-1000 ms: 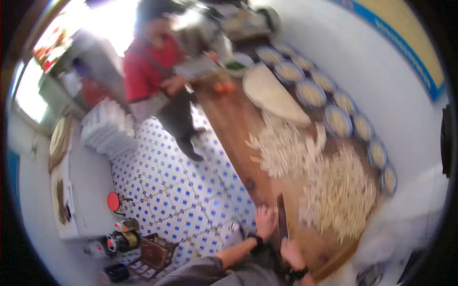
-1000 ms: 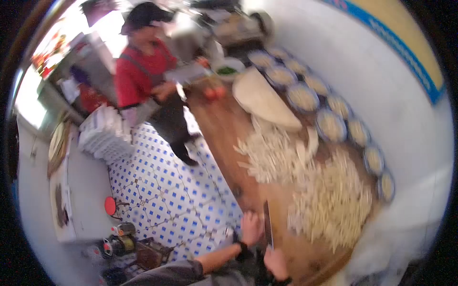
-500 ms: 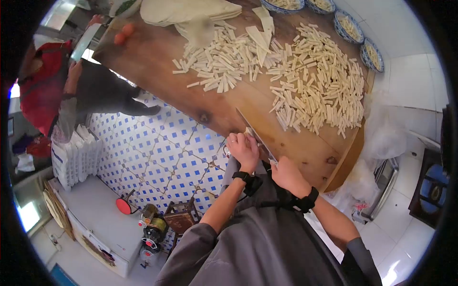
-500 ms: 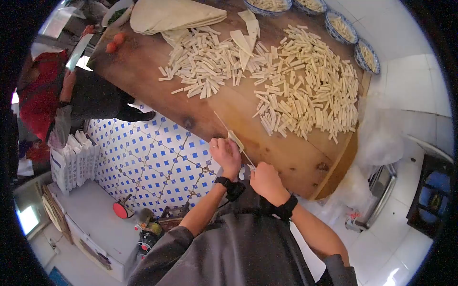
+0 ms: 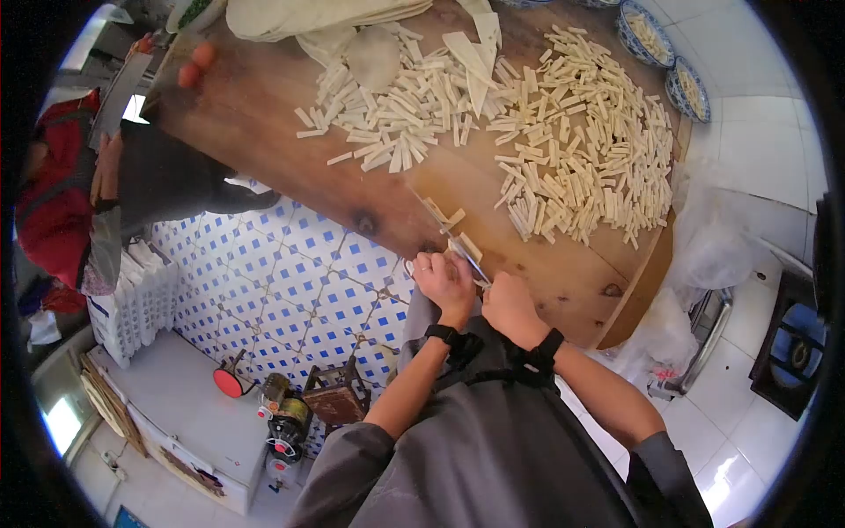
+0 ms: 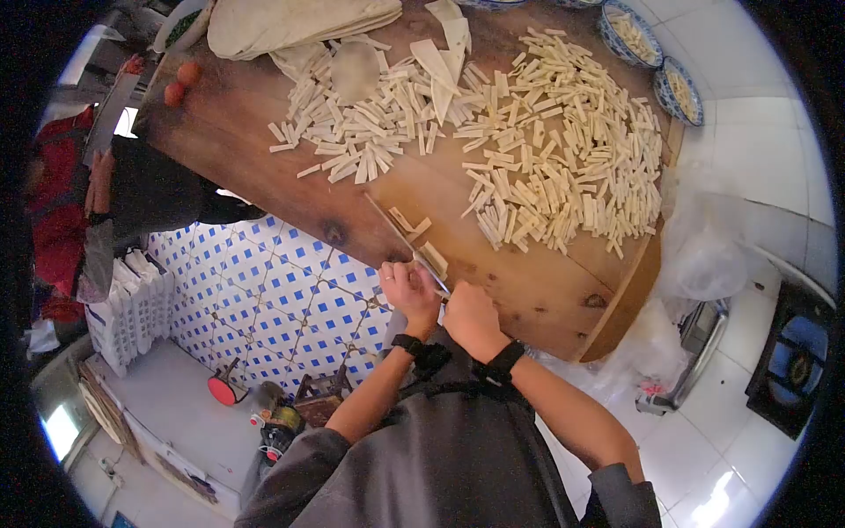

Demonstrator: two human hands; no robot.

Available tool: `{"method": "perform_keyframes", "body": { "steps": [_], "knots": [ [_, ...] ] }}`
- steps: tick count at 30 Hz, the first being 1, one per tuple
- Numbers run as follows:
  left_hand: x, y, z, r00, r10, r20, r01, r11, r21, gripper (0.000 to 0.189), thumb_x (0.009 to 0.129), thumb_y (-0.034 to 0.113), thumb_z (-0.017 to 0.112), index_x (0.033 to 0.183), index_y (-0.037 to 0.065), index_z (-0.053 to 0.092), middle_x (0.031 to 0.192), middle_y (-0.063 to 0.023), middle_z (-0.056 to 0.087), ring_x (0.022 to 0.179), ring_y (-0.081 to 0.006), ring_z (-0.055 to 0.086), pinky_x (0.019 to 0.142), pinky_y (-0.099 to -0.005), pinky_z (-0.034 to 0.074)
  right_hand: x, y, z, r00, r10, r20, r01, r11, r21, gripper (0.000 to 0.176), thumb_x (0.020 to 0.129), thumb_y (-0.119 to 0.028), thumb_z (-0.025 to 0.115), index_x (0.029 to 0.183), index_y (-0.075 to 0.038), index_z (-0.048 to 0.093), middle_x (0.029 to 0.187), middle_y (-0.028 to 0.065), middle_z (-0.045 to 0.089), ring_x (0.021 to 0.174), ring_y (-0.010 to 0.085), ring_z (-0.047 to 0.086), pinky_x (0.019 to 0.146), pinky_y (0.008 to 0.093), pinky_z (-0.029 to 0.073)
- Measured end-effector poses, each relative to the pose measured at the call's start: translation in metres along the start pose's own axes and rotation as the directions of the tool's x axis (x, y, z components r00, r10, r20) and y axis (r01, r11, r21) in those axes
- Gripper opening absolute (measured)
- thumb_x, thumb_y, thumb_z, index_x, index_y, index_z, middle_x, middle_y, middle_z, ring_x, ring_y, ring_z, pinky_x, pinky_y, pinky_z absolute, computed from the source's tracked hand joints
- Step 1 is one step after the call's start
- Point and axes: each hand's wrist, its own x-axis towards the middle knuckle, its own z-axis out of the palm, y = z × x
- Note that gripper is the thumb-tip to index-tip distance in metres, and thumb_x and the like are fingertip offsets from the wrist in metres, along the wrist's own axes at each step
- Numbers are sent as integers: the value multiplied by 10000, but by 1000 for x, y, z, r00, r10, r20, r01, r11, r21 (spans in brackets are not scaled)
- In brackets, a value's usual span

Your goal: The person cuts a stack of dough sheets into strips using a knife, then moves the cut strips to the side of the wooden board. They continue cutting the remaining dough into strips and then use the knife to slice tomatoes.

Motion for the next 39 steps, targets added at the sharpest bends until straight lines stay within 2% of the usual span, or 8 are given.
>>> {"method": "perform_keyframes", "body": {
  "steps": [6, 14, 20, 24, 27, 29, 33, 39],
  "knots": [
    [-7, -11, 4, 1000, 15, -19, -14, 999, 40, 196, 741, 68, 646, 737, 27, 454, 806, -167, 463, 777, -372, 463, 660, -467, 351, 4, -3, 20, 993, 16, -119, -17, 1000, -3, 174, 788, -130, 656, 825, 36, 620, 840, 290, 650, 863, 465, 642, 746, 517, 527],
    [-13, -6, 8, 988, 88, -125, -66, 983, 173, 192, 753, 148, 682, 809, 40, 533, 895, -198, 513, 870, -404, 509, 710, -481, 413, 29, 36, 33, 900, -304, -313, 335, 941, 51, 300, 772, -243, 683, 814, 51, 640, 792, 321, 632, 811, 483, 632, 697, 540, 511],
    [-7, 14, -16, 998, -26, -53, 30, 996, 81, 171, 813, 186, 663, 787, 69, 540, 851, -113, 511, 853, -316, 521, 705, -449, 411, 36, 38, -8, 987, -101, 125, 75, 978, 194, 272, 778, -194, 645, 834, 72, 665, 787, 296, 655, 804, 474, 643, 707, 508, 512],
    [-7, 15, -8, 983, 24, -184, -10, 997, 78, 219, 827, 187, 671, 747, 58, 514, 796, -140, 510, 763, -350, 518, 644, -459, 404, 56, 95, -20, 943, -240, -231, 241, 970, -24, 322, 795, -233, 640, 870, 80, 660, 827, 309, 657, 845, 461, 653, 733, 490, 516],
    [-10, 19, -14, 988, 11, -153, -1, 998, 68, 144, 839, 199, 655, 820, 78, 578, 847, -128, 537, 850, -332, 537, 743, -440, 415, 82, 118, -37, 913, -225, -342, 295, 941, 167, 298, 776, -198, 650, 743, 97, 627, 713, 234, 665, 750, 366, 691, 655, 447, 522],
    [-9, 20, -16, 981, 27, -190, -16, 998, 59, 150, 842, 207, 649, 840, 73, 580, 845, -129, 542, 858, -331, 541, 754, -441, 416, 51, 87, -62, 976, -86, -200, 80, 996, -37, 496, 801, -374, 665, 984, 86, 656, 927, 339, 646, 938, 441, 649, 814, 493, 510],
    [-18, 18, -14, 991, -75, -112, 83, 994, 68, 215, 857, 249, 619, 904, 42, 578, 871, -131, 564, 890, -328, 548, 790, -445, 423, 79, 124, -30, 928, -209, -310, 256, 959, 120, 405, 769, -301, 659, 874, 90, 667, 838, 295, 670, 848, 422, 676, 739, 479, 522],
    [-19, 6, -1, 996, 22, -92, 4, 962, 272, 336, 889, 281, 576, 1075, 0, 579, 1058, -230, 589, 1031, -397, 537, 890, -464, 431, 39, 78, -39, 943, -315, -102, 317, 949, -6, 426, 857, -345, 620, 998, 55, 665, 944, 301, 658, 899, 438, 656, 788, 500, 522]
  ]
}}
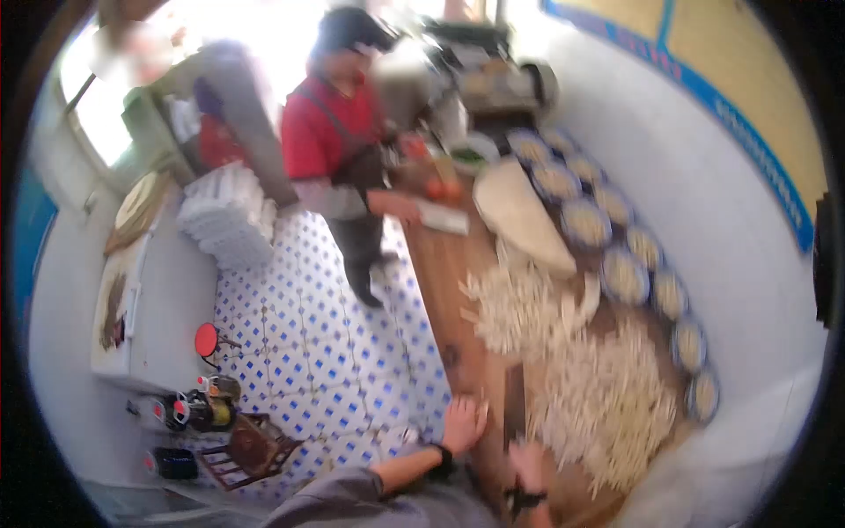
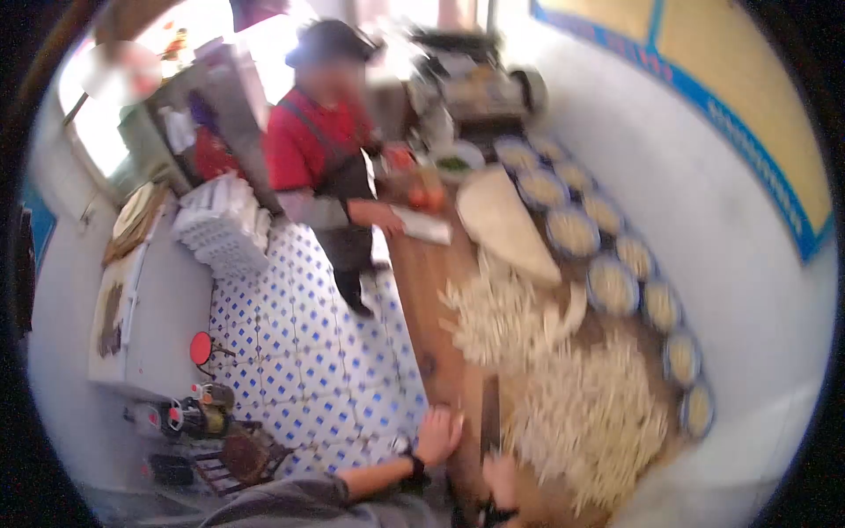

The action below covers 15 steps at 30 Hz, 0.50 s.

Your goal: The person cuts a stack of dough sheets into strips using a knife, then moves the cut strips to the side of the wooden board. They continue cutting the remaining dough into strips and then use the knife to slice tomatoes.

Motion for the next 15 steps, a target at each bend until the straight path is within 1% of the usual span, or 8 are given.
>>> {"method": "perform_keyframes", "body": {
  "steps": [1, 3, 4, 5, 7, 8, 10, 15],
  "knots": [
    [-8, -10, 14, 999, -10, 45, 9, 1000, 25, 378, 883, 272, 575, 1121, -22, 569, 1103, -253, 575, 1076, -423, 517, 920, -479, 424, 24, 43, 35, 997, -76, -25, 75, 997, -31, 390, 871, -325, 606, 940, 53, 676, 899, 304, 657, 860, 434, 664, 748, 514, 525],
    [-4, 0, 2, 999, -3, 54, 3, 1000, 10, 293, 859, 206, 571, 1045, -20, 575, 1082, -249, 575, 1021, -418, 520, 887, -482, 429, 17, 16, 19, 987, -67, 147, 68, 998, -2, 402, 858, -327, 618, 874, 70, 674, 822, 299, 659, 800, 446, 665, 682, 509, 525],
    [-4, -2, 8, 999, 38, -17, -37, 999, 4, 204, 846, 158, 569, 972, -3, 576, 1018, -219, 575, 956, -396, 525, 824, -482, 429, 16, 14, 20, 995, -26, 95, 28, 999, -20, 399, 835, -319, 650, 874, 77, 670, 822, 304, 657, 796, 437, 671, 668, 500, 524],
    [-5, 1, 6, 999, 41, 4, -41, 998, -46, 171, 843, 139, 568, 951, 7, 579, 983, -198, 573, 933, -382, 527, 798, -478, 423, 22, 23, 20, 996, -70, 51, 64, 990, 125, 407, 815, -319, 674, 871, 84, 661, 781, 297, 655, 772, 418, 677, 664, 498, 522],
    [1, 6, -2, 999, 45, 16, -43, 994, -105, 138, 839, 120, 567, 930, 16, 581, 949, -177, 571, 910, -368, 528, 771, -474, 417, 27, 35, 9, 992, -12, 129, -18, 974, 227, 342, 832, -288, 665, 845, 52, 634, 611, 144, 608, 511, 270, 612, 479, 404, 471],
    [-1, 6, -3, 999, 32, 10, -31, 993, -111, 132, 856, 113, 553, 936, 14, 588, 939, -170, 576, 904, -364, 526, 786, -471, 408, 24, 37, -1, 991, 13, 134, -45, 971, 234, 342, 832, -288, 665, 845, 52, 634, 611, 144, 608, 511, 270, 612, 479, 404, 471],
    [4, 8, 1, 1000, 30, 5, -29, 993, -117, 130, 873, 106, 538, 942, 12, 596, 930, -164, 580, 898, -360, 524, 801, -468, 398, 22, 41, -22, 982, 123, 141, -165, 926, 338, 399, 808, -301, 671, 845, 96, 646, 660, 247, 635, 594, 371, 653, 583, 454, 521],
    [4, 11, 5, 1000, -9, -23, 8, 998, -65, 135, 885, 119, 524, 938, 20, 599, 923, -146, 586, 899, -348, 527, 789, -461, 398, 18, 59, 7, 986, 110, -125, -70, 955, 287, 375, 826, -280, 659, 837, 95, 640, 643, 247, 628, 593, 396, 642, 576, 459, 513]
  ]
}}
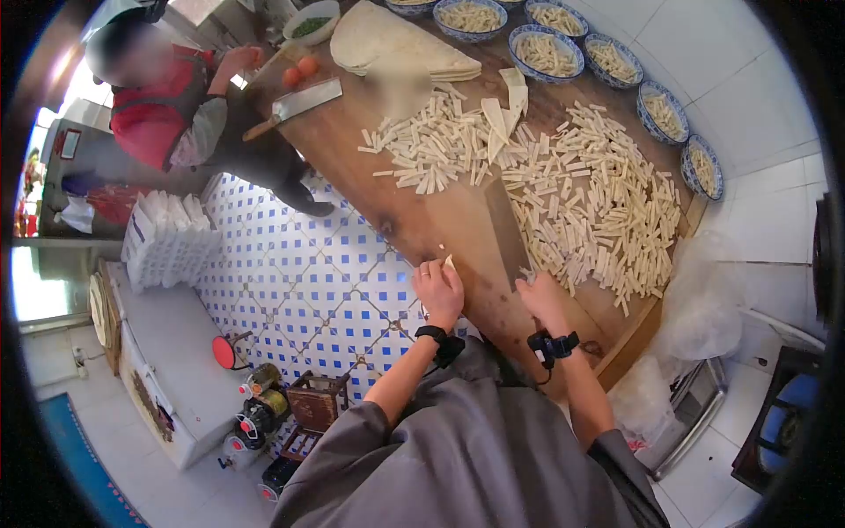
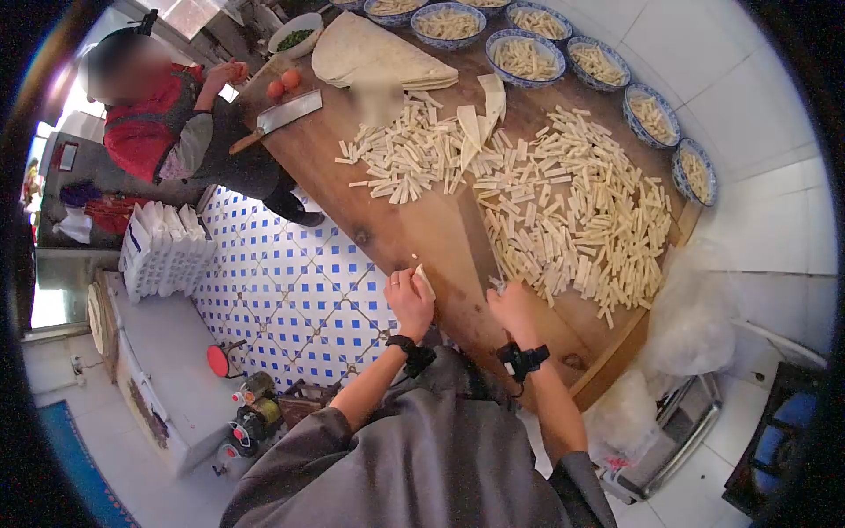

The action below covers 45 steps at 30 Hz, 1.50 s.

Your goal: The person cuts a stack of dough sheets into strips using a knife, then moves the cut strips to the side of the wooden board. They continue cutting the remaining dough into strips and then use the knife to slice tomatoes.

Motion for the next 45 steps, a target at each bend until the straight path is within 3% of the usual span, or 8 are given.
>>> {"method": "perform_keyframes", "body": {
  "steps": [7, 13, 18, 25, 33, 39, 41, 45],
  "knots": [
    [7, 17, 13, 997, -59, -43, 61, 996, 60, 137, 893, 139, 535, 926, 30, 610, 924, -135, 597, 904, -342, 533, 785, -454, 400, -28, -22, 21, 992, -60, 113, 65, 997, -42, 391, 825, -299, 662, 838, 91, 647, 740, 284, 638, 739, 440, 649, 656, 477, 520],
    [5, 5, -8, 994, 33, 100, -26, 997, -70, 177, 904, 197, 565, 956, 39, 627, 930, -118, 604, 920, -330, 534, 827, -459, 386, -48, -33, 27, 989, -59, 132, 66, 997, -47, 340, 832, -263, 652, 839, 76, 653, 720, 288, 630, 720, 438, 650, 634, 482, 513],
    [0, 22, -12, 974, -219, 56, 218, 976, 27, 245, 903, 243, 581, 988, 15, 607, 1059, -198, 556, 1032, -373, 472, 892, -499, 348, -60, -37, 42, 983, -102, 155, 120, 986, -111, 295, 846, -196, 607, 885, 95, 633, 745, 314, 621, 742, 465, 639, 635, 492, 508],
    [-12, 18, 11, 978, -210, 11, 208, 975, 74, 320, 889, 235, 585, 1050, -40, 546, 1064, -290, 489, 1027, -447, 416, 924, -537, 315, -68, -50, 42, 975, -180, 129, 182, 983, -3, 246, 802, -138, 572, 747, 96, 621, 713, 324, 600, 749, 489, 625, 665, 524, 499],
    [17, 34, 27, 971, -204, -123, 201, 979, -32, 310, 872, 253, 605, 992, -31, 579, 1005, -258, 517, 955, -427, 446, 869, -523, 352, -41, -47, 40, 975, -215, 53, 217, 975, -42, 242, 810, -133, 573, 779, 104, 609, 671, 324, 576, 708, 464, 641, 583, 505, 469],
    [28, 43, 23, 971, -237, 25, 232, 966, 114, 299, 880, 295, 603, 1012, 27, 614, 1046, -186, 571, 991, -382, 468, 877, -496, 333, -30, -51, 27, 984, -164, 74, 169, 983, -67, 246, 798, -138, 593, 788, 106, 617, 715, 321, 609, 758, 470, 645, 647, 504, 492],
    [32, 40, 11, 975, -219, 33, 214, 969, 122, 274, 886, 290, 602, 1015, 50, 628, 1038, -149, 592, 1031, -344, 475, 879, -494, 328, -39, -55, 28, 987, -161, -24, 157, 982, -107, 272, 783, -154, 601, 727, 112, 619, 671, 320, 594, 706, 475, 637, 625, 507, 493],
    [37, 16, 14, 997, 72, -10, -72, 997, 26, 181, 888, 235, 606, 946, 64, 620, 961, -167, 592, 997, -355, 514, 874, -511, 348, -30, -35, 37, 973, -229, -19, 222, 958, -180, 276, 775, -174, 603, 725, 96, 631, 673, 311, 607, 682, 461, 642, 602, 511, 496]
  ]
}}
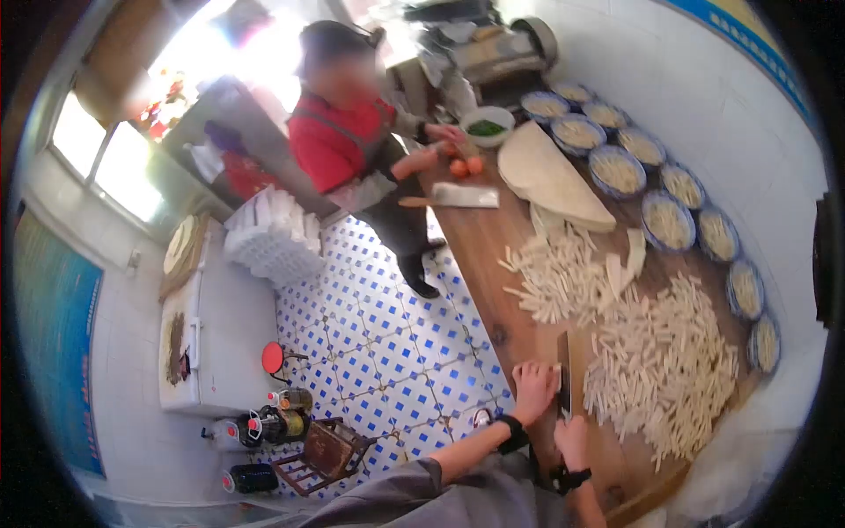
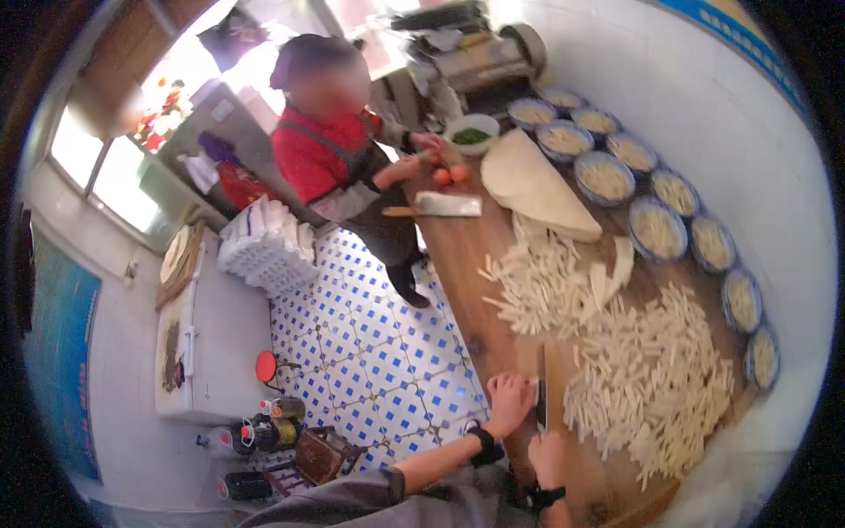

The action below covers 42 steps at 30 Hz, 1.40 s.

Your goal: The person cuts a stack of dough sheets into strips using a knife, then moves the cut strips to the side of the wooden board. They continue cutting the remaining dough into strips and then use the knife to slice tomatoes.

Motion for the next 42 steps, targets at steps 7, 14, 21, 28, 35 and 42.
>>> {"method": "perform_keyframes", "body": {
  "steps": [7, 14, 21, 28, 35, 42],
  "knots": [
    [8, 2, -4, 937, 159, 311, -107, 978, -180, 177, 829, 133, 584, 968, 24, 570, 861, -217, 595, 837, -403, 557, 740, -501, 424, 1, -8, -10, 997, 66, 43, -68, 997, 42, 321, 811, -230, 628, 774, 89, 647, 728, 311, 625, 710, 471, 638, 617, 520, 511],
    [24, 17, -47, 749, 225, 624, -270, 963, -24, 543, 695, 66, 665, 1185, 18, 436, 1095, -218, 556, 1073, -405, 514, 867, -494, 418, -3, 0, 8, 995, 93, 45, -96, 991, 93, 279, 817, -219, 619, 780, 56, 651, 762, 299, 634, 753, 464, 638, 676, 518, 516],
    [7, -9, -24, 770, 257, 584, -298, 954, -28, 701, 606, 38, 772, 1201, -20, 405, 1100, -220, 540, 1072, -412, 522, 895, -462, 442, -8, -7, 8, 997, 68, 35, -71, 993, 95, 298, 829, -237, 621, 790, 59, 637, 765, 291, 638, 758, 458, 640, 695, 522, 519],
    [6, -3, -24, 807, 161, 568, -155, 986, -59, 665, 628, 29, 735, 1199, -54, 407, 1124, -249, 546, 1078, -439, 506, 899, -464, 439, -22, -22, 10, 980, 150, 133, -164, 981, 106, 298, 845, -224, 608, 836, 74, 627, 825, 313, 646, 805, 477, 643, 742, 524, 525],
    [12, -5, -45, 777, 301, 553, -240, 954, -182, 991, 593, 183, 825, 1374, -106, 287, 1214, -299, 515, 1147, -457, 485, 982, -454, 416, -20, -13, 23, 990, 109, 90, -122, 980, 157, 318, 835, -212, 606, 835, 106, 606, 820, 347, 630, 813, 492, 637, 759, 536, 518],
    [9, -3, -47, 756, 129, 642, -4, 981, -193, 847, 694, 193, 793, 1371, -66, 354, 1188, -270, 570, 1123, -427, 534, 961, -459, 425, -19, -14, 13, 984, 130, 124, -149, 977, 153, 305, 828, -195, 606, 849, 109, 604, 836, 350, 630, 825, 498, 632, 765, 538, 515]
  ]
}}
